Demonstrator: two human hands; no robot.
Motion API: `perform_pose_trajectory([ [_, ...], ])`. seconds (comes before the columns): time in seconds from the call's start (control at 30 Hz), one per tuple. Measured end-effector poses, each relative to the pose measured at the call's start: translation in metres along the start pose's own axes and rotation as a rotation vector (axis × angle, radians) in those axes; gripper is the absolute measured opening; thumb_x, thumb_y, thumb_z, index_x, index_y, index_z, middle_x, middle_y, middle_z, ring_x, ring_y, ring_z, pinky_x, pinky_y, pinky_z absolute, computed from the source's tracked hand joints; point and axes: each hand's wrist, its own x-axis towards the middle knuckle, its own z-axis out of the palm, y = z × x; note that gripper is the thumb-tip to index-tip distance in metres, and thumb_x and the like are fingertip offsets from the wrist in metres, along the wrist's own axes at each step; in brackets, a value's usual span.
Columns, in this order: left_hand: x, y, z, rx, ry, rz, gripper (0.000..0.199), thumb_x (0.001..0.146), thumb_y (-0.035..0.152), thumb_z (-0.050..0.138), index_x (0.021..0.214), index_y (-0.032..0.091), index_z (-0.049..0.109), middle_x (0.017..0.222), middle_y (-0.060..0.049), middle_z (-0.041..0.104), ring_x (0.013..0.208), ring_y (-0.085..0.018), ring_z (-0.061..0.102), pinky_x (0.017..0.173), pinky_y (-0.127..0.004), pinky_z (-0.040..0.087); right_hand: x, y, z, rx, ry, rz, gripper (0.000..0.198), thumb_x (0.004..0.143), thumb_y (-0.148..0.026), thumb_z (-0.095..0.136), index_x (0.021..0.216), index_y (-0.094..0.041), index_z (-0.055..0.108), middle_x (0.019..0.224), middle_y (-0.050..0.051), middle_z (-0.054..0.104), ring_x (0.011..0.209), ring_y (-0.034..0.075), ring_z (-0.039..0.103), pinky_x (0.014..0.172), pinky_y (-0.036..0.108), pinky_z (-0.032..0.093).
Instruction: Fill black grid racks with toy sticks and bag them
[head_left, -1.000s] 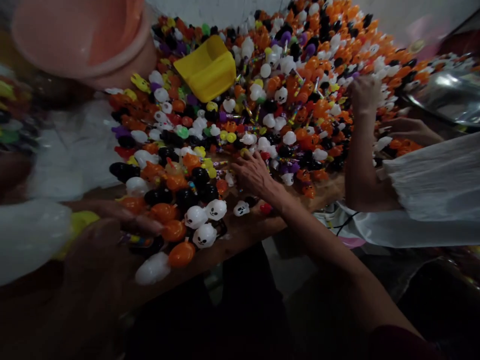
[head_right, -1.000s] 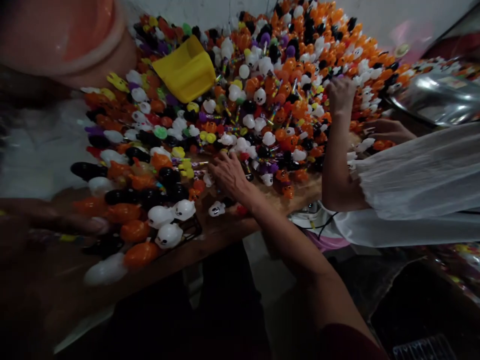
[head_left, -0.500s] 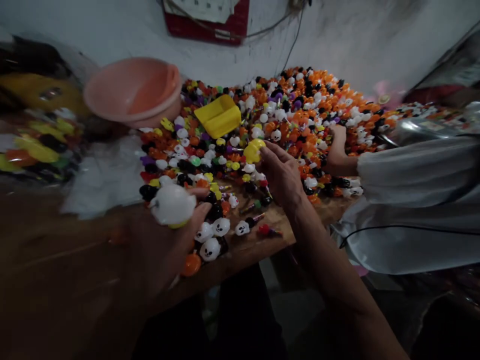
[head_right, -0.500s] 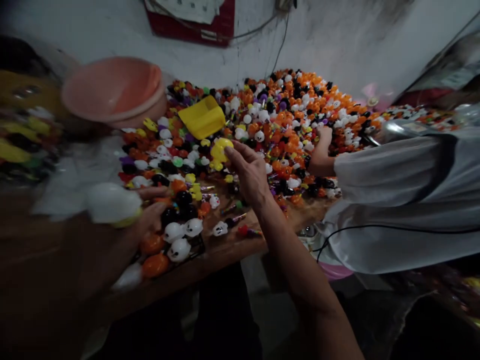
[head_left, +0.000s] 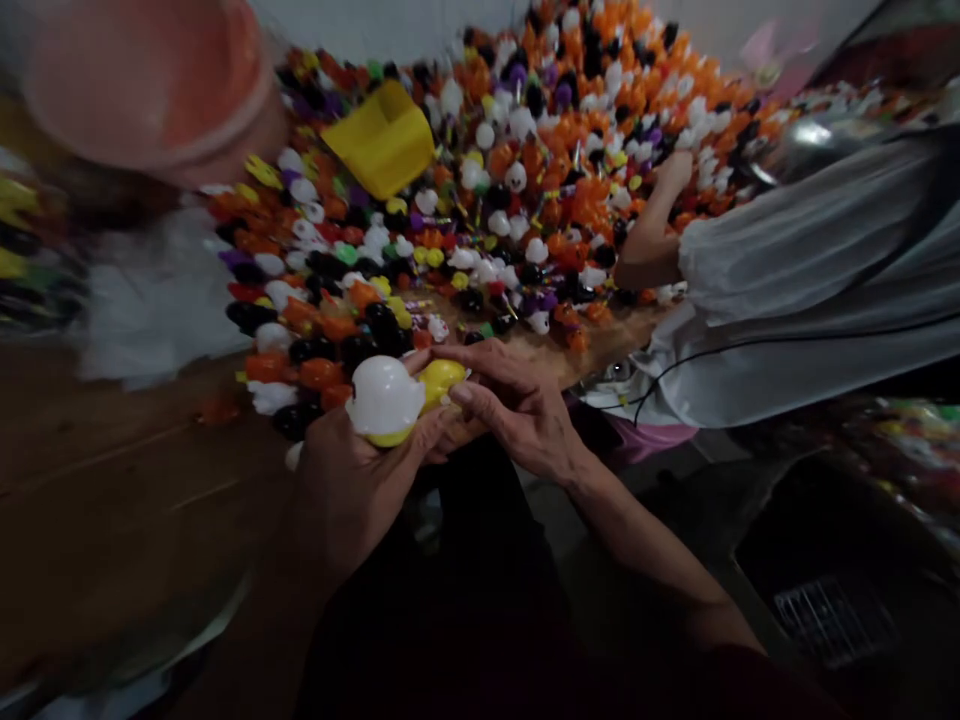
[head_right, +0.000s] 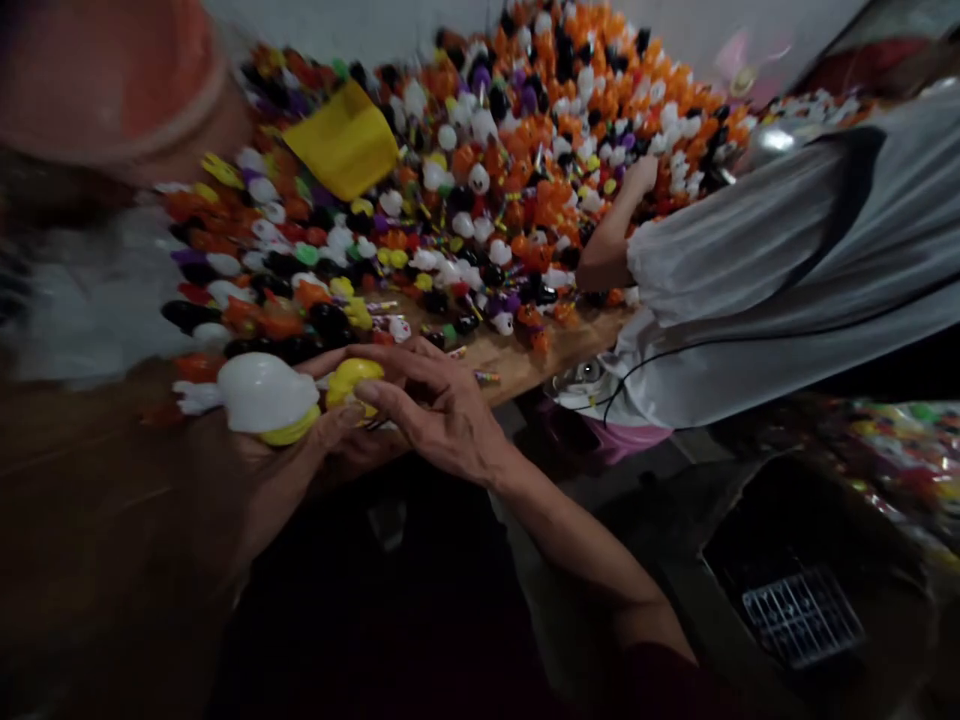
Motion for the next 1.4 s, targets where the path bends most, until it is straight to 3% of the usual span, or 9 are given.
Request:
perform_pose_trajectory([
  [0.1,-0.021,-0.016,0.011,0.057,-0.141,-0.062,0.061,0.084,0.048,0.076,0.137,0.02,0.063,0.086,-0.005,0.077,0.059,-0.018,0.07,0.057,-0.027,0.062,-0.032,0.003,-0.014,-0.157,-0.113,-0.022,0.032,0.101,-0.039,0.058,0.125,-0.023,0.072,0.109,0.007,0.073,0.1,0.019,0.066,0.091,0.035,0.056],
  [0.17,-0.03,-0.032,0.02,0.01,-0.251,-0.131,0.064,0.088,0.048,0.072,0.143,0.019,0.057,0.079,-0.004,0.076,0.06,-0.019,0.07,0.059,-0.028,0.063,-0.051,0.016,-0.027,-0.157,-0.14,0.067,0.034,0.101,-0.036,0.059,0.131,-0.023,0.068,0.105,0.005,0.075,0.093,0.017,0.069,0.084,0.031,0.057],
  [0.3,-0.034,-0.068,0.039,-0.164,-0.387,-0.357,0.063,0.087,0.048,0.072,0.139,0.015,0.057,0.08,-0.007,0.076,0.063,-0.02,0.072,0.059,-0.029,0.062,-0.071,0.061,-0.059,-0.42,0.174,0.152,0.023,0.1,-0.035,0.06,0.115,-0.022,0.072,0.093,0.003,0.076,0.078,0.017,0.069,0.073,0.029,0.056],
  [0.37,-0.028,-0.08,0.048,-0.267,-0.369,-0.408,0.061,0.084,0.048,0.075,0.132,0.016,0.059,0.094,-0.01,0.077,0.066,-0.02,0.073,0.058,-0.028,0.061,-0.068,0.084,-0.07,-0.631,0.263,0.077,0.02,0.1,-0.034,0.058,0.104,-0.021,0.074,0.092,0.005,0.075,0.081,0.02,0.067,0.078,0.034,0.055],
  [0.47,-0.013,-0.086,0.06,-0.361,-0.31,-0.422,0.059,0.079,0.048,0.079,0.125,0.017,0.06,0.106,-0.013,0.077,0.068,-0.019,0.074,0.055,-0.024,0.058,-0.051,0.112,-0.072,-0.853,0.152,-0.003,0.021,0.098,-0.031,0.059,0.11,-0.022,0.074,0.101,0.009,0.074,0.094,0.025,0.063,0.088,0.041,0.051],
  [0.67,0.015,-0.081,0.072,-0.506,-0.192,-0.439,0.072,0.069,0.048,0.089,0.128,0.017,0.061,0.096,-0.008,0.077,0.072,-0.022,0.076,0.064,-0.03,0.062,-0.03,0.146,-0.057,-0.994,0.028,0.075,0.024,0.099,-0.027,0.055,0.111,-0.018,0.074,0.105,0.014,0.07,0.099,0.029,0.058,0.09,0.046,0.047],
  [0.9,0.02,-0.09,0.084,-0.668,-0.055,-0.438,0.06,0.07,0.048,0.089,0.118,0.023,0.062,0.1,-0.005,0.078,0.098,-0.027,0.076,0.089,-0.041,0.062,-0.081,0.094,-0.055,-0.677,0.22,0.043,0.021,0.1,-0.028,0.055,0.117,-0.019,0.062,0.09,0.005,0.072,0.072,0.017,0.066,0.066,0.028,0.052],
  [1.0,0.019,-0.09,0.09,-0.698,-0.018,-0.422,0.053,0.07,0.045,0.089,0.111,0.023,0.063,0.1,-0.003,0.078,0.103,-0.025,0.075,0.093,-0.038,0.061,-0.093,0.076,-0.04,-0.701,0.195,-0.03,0.019,0.1,-0.026,0.054,0.116,-0.018,0.061,0.094,0.007,0.074,0.078,0.018,0.07,0.069,0.027,0.054],
  [1.4,0.012,-0.08,0.1,-0.638,0.05,-0.233,0.059,0.065,0.048,0.093,0.112,0.021,0.07,0.102,-0.005,0.078,0.098,-0.021,0.074,0.094,-0.032,0.058,-0.097,0.078,-0.016,-0.802,0.185,0.006,0.028,0.107,-0.033,0.045,0.11,-0.016,0.067,0.09,0.008,0.073,0.076,0.017,0.067,0.065,0.026,0.049],
])
